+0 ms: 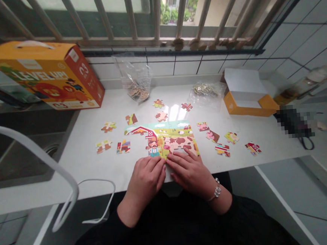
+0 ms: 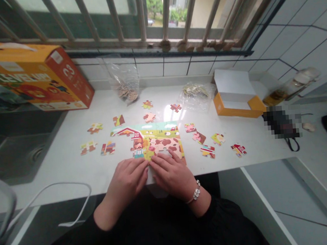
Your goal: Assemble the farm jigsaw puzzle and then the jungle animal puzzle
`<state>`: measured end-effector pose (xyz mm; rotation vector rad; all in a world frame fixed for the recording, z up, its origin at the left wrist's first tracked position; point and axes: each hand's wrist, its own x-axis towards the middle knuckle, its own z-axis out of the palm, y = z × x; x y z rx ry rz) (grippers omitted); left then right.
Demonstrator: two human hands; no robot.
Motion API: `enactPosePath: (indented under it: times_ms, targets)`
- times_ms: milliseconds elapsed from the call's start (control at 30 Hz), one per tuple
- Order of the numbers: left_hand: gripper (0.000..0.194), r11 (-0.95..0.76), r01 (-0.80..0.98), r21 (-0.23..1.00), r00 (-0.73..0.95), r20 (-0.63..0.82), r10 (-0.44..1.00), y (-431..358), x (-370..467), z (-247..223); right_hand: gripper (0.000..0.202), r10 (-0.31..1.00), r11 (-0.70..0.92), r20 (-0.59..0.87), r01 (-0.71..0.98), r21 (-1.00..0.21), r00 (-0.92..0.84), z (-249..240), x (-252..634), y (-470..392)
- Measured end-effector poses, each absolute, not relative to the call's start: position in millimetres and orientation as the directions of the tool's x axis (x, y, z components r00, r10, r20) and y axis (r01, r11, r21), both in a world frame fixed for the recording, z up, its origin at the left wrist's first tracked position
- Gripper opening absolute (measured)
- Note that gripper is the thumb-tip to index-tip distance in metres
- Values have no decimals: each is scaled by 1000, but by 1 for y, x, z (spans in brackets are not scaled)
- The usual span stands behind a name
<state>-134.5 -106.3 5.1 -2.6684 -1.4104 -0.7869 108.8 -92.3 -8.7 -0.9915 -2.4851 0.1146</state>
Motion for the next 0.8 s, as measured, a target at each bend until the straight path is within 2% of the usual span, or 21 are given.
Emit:
enactPosePath:
  times_ms: [167, 533, 800]
  targets:
    - [31, -623, 767, 153, 520, 422, 743, -110, -141, 5, 52, 675, 733, 369, 637, -238, -639, -7, 109, -93]
    - [34, -603, 780, 166, 493, 431, 756, -111, -138, 0, 53, 680, 732, 331, 626, -267, -654, -4, 109, -92]
    - [35, -604, 784, 140, 501, 431, 751, -110, -137, 3, 48, 679, 726, 402, 641, -248, -614, -9, 110, -94]
